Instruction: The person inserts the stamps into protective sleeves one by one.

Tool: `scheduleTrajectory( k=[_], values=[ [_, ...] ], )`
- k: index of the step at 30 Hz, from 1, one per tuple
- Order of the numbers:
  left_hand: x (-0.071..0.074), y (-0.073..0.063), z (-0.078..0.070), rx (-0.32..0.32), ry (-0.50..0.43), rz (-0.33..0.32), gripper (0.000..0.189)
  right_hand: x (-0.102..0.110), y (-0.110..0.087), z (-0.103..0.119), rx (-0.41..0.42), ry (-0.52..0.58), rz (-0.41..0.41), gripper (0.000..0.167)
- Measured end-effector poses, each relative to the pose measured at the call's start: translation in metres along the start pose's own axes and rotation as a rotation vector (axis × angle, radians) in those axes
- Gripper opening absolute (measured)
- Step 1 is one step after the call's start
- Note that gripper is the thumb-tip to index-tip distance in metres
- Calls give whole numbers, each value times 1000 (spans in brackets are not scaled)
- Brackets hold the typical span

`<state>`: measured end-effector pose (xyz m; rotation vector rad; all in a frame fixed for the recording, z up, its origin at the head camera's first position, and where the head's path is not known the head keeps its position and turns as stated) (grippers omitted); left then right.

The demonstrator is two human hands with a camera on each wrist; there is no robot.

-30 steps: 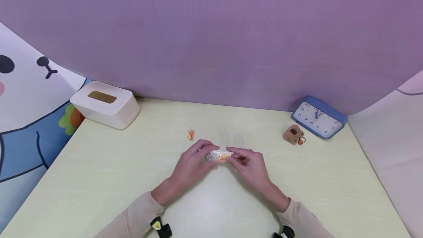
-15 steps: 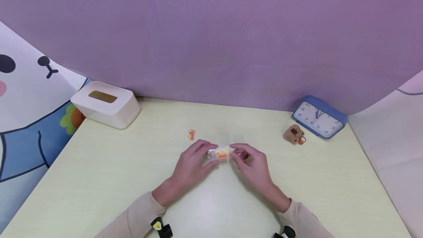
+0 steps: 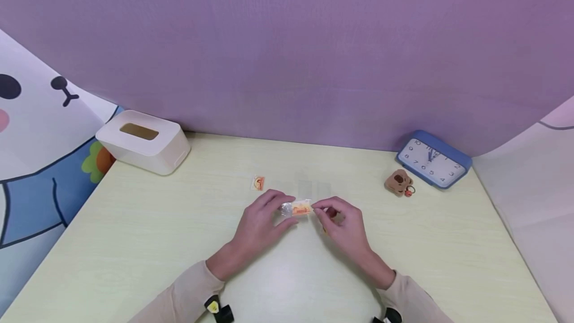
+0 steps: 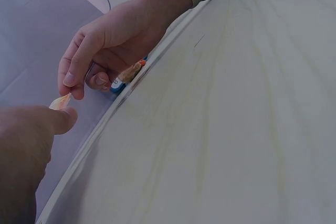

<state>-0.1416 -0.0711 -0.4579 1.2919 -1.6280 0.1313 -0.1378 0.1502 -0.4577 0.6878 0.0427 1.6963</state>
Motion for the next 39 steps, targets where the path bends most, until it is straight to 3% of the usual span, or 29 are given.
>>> scheduleTrajectory(
  k=[30,39],
  values=[
    [-1,0,-1,-83,0,-39,47,-7,-1,5,58,15,73,22],
    [-1,-1,-2,-116,-4,-57,46,-8,-2,0,-5,62,121,21]
  ],
)
Point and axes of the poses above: each hand's wrist, its own y-axis towards the middle knuckle, its own x-axis out of the back of the hand, z = x × y, the point moved 4 cm from there along y, towards the middle knuckle, and after that the axes turned 7 degrees about z, right-handed, at the moved point
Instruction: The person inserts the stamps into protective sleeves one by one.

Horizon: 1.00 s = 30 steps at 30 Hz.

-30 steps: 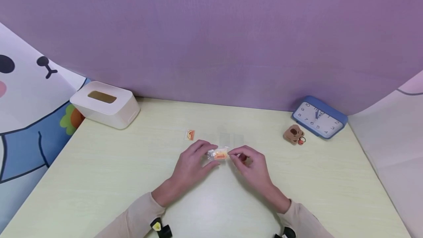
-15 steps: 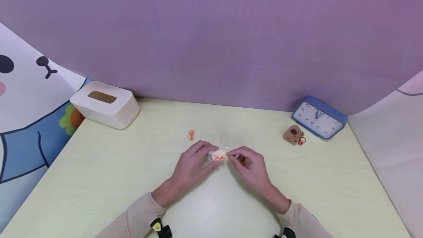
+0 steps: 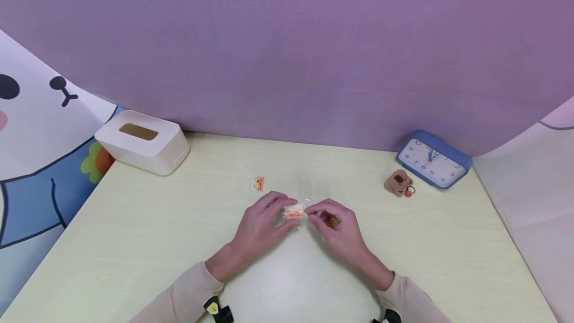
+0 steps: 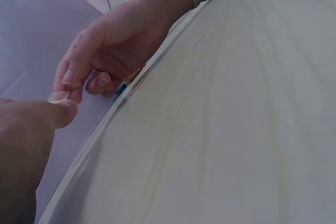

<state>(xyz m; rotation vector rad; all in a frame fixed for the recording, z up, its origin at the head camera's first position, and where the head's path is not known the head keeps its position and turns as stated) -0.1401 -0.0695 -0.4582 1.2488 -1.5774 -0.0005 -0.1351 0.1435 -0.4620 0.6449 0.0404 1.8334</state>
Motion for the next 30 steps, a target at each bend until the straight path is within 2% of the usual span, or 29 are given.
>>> scheduleTrajectory(
  k=[9,14,17,22,26,30],
  values=[
    [1,0,-1,-13,-3,0,47,-1,-1,-2,-2,31,29,18],
    [2,0,-2,8,3,10,47,-1,-1,-1,26,38,-11,21],
    [2,0,-1,36,-5,22,48,0,0,0,-1,65,-56,17],
    [3,1,-1,62,-30,27,51,1,0,0,-95,91,-93,17],
    [3,1,-2,63,-56,22,55,0,0,0,-97,67,-83,16],
    [0,0,-3,89,-89,48,54,0,1,2,-77,50,-68,14]
  ],
)
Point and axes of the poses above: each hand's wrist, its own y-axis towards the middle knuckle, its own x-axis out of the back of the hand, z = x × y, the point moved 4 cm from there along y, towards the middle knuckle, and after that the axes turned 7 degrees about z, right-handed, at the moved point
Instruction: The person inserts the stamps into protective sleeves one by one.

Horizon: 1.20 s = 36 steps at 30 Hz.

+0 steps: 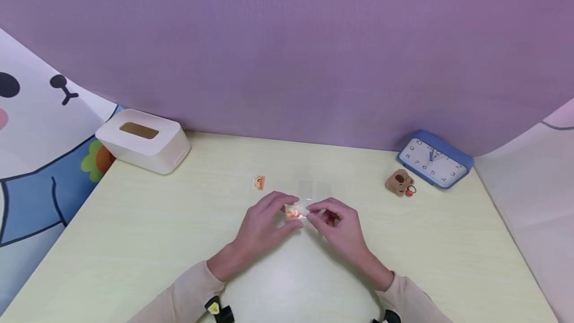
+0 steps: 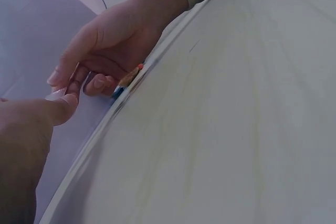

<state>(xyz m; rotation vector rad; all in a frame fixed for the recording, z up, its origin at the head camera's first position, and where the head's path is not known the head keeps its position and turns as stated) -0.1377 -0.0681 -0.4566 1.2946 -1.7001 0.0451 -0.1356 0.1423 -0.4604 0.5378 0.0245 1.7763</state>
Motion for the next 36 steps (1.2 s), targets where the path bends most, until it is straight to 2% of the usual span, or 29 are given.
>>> scheduleTrajectory(
  k=[4,7,10,14,21,28,32,36],
  values=[
    [-3,0,-3,21,-6,40,51,0,0,1,-6,17,-6,10],
    [-3,0,-6,35,-11,46,49,1,0,1,-16,47,-7,8],
    [-1,1,-10,42,-42,10,40,1,1,2,-17,62,3,5],
    [4,2,-13,89,-124,-19,22,1,1,3,24,28,7,7],
    [8,4,-12,220,-262,44,11,1,1,8,134,-32,-6,17],
    [6,3,-10,253,-297,130,7,1,0,12,179,-41,-2,18],
    [4,2,-6,276,-322,156,5,4,0,11,173,-46,-7,18],
    [4,1,3,332,-324,155,5,10,-3,9,136,-49,-18,17]
  ],
)
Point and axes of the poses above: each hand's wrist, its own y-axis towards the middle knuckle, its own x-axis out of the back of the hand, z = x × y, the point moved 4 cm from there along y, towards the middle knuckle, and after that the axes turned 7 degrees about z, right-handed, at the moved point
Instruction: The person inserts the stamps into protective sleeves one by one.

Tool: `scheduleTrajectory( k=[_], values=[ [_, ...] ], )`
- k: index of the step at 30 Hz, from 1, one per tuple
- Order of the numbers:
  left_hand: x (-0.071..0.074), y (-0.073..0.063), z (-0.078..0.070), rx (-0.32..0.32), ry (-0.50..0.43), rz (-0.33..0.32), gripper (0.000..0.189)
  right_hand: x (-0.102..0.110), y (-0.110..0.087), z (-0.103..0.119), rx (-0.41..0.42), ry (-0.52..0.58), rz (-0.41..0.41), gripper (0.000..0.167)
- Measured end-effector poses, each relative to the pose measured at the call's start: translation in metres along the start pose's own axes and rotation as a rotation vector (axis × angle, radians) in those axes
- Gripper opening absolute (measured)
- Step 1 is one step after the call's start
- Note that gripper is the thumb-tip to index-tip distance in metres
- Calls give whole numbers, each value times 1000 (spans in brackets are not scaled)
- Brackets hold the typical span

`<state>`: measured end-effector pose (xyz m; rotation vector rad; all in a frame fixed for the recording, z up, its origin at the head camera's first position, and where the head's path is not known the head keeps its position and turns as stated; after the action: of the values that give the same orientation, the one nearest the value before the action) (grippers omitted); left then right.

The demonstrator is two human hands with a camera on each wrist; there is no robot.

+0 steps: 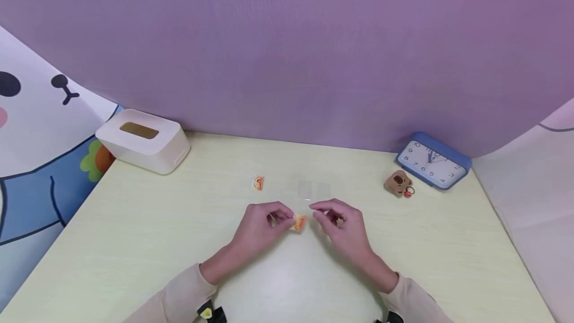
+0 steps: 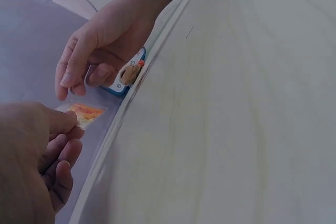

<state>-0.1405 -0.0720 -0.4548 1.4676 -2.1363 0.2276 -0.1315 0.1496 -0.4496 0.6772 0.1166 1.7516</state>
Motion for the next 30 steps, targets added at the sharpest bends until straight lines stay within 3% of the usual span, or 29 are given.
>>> scheduleTrajectory(
  k=[4,15,22,30],
  values=[
    [7,3,8,45,35,-52,9,8,-3,-4,-39,-27,-16,16],
    [17,15,24,68,251,-151,6,30,-13,-15,-92,-79,-32,21],
    [19,26,29,-23,366,-235,9,37,-15,-22,-86,-117,-35,24],
    [23,35,36,11,392,-271,13,38,-16,-27,-68,-144,-19,24]
  ],
)
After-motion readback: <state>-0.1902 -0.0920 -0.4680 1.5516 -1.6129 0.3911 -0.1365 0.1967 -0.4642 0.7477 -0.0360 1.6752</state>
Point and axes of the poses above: each hand's wrist, its own y-axis towards the middle knuckle, its own x-axis out of the back of the hand, z = x × y, the point moved 4 cm from there along y, towards the middle knuckle, and after that the axes turned 7 degrees about z, right-handed, at the moved point
